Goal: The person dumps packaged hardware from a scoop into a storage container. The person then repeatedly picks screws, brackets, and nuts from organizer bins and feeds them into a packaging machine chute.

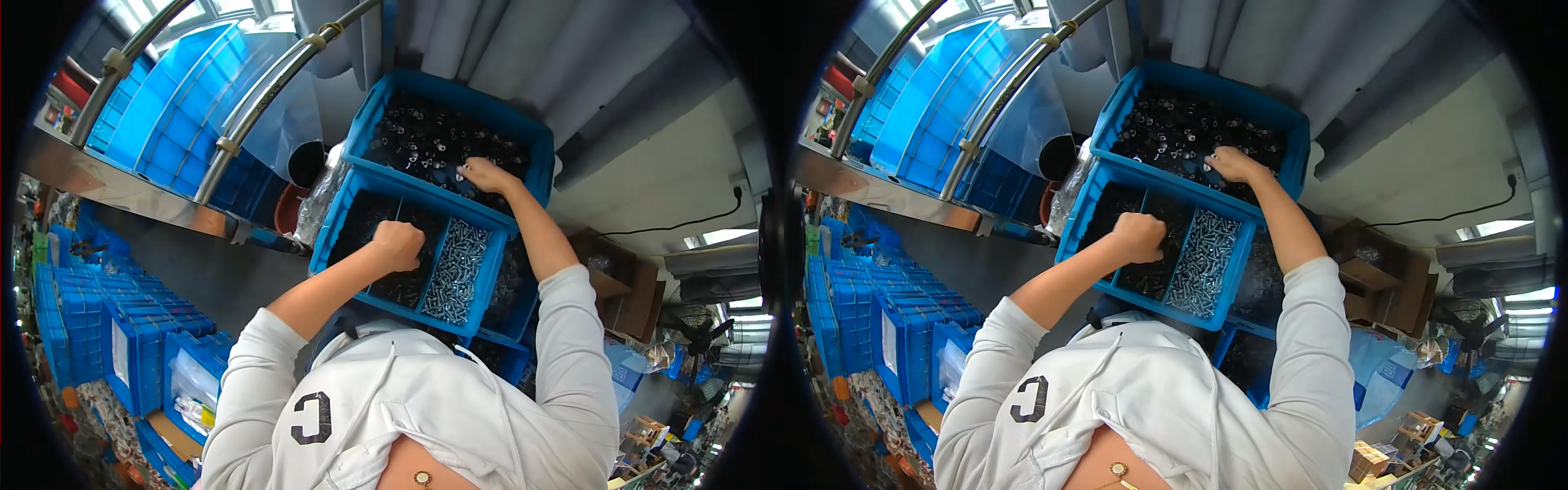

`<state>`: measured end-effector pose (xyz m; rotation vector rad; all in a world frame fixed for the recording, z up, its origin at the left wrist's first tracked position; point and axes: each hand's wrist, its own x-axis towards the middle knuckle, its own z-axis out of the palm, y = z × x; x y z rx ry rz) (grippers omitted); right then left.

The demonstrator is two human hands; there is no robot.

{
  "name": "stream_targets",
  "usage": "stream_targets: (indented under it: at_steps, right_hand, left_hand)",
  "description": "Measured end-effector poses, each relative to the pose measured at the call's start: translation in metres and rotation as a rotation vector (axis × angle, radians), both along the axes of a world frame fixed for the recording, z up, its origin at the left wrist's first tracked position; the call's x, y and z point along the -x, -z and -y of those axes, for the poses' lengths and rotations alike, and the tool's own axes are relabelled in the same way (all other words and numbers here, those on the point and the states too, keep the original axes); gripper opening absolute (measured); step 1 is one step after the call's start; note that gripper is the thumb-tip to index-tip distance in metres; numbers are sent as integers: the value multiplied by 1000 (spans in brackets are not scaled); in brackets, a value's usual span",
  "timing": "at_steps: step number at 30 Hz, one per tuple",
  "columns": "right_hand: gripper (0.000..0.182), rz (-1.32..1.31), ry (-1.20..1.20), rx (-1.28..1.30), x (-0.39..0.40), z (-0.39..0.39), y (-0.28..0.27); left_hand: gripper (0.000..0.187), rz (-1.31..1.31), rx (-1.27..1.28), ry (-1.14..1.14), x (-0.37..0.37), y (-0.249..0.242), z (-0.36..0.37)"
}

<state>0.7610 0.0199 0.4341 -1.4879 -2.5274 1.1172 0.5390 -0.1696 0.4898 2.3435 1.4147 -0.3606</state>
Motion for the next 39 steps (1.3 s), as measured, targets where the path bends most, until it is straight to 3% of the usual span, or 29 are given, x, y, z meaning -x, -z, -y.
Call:
stream_targets:
  at_steps: [1,2,5,9,11,14,17,18,22,26,28,31,33,37,38,39]
  right_hand:
    - [33,-116,165,34,0,17,-19]
    - [30,-387,330,338,2,41,-47]
    - [26,-1155,586,814,-3,115,-77]
    - [22,-1659,945,1280,13,201,-61]
    - [21,-1477,1183,1103,28,228,-65]
    - [21,-1582,1225,1066,35,248,-40]
    - [21,-1958,899,1087,29,260,0]
    - [21,-1804,1168,1014,37,266,-24]
    - [20,-1876,1061,1057,31,271,-10]
    - [20,-1810,1381,1105,37,269,-7]
    - [19,-1812,1328,1091,41,266,-7]
    - [16,-1690,1328,1017,66,246,-29]
    - [15,-1648,1223,975,94,221,-47]
    - [19,-1565,816,783,180,153,-72]
    - [23,-1473,678,578,207,133,-65]
    - [28,-1376,544,376,235,116,-58]
  left_hand:
    - [27,145,37,-36,9,-8,3]
    - [27,290,77,-70,19,-14,6]
    - [23,706,259,-122,42,-39,9]
    - [19,742,210,-6,35,-94,13]
    - [18,696,98,197,15,-113,13]
    - [19,546,-11,398,-22,-105,19]
    - [21,302,14,444,-56,-68,19]
    - [22,213,39,442,-63,-65,20]
    - [22,640,27,394,-35,-64,24]
    - [17,808,32,65,25,-77,42]
    - [14,993,58,-126,62,-61,63]
    - [10,1010,-25,-348,115,-35,100]
    - [8,993,-114,-451,142,-25,125]
    - [24,930,-236,-700,176,-15,149]
    - [41,776,-323,-654,186,-5,150]
    - [47,646,-408,-612,192,-2,147]
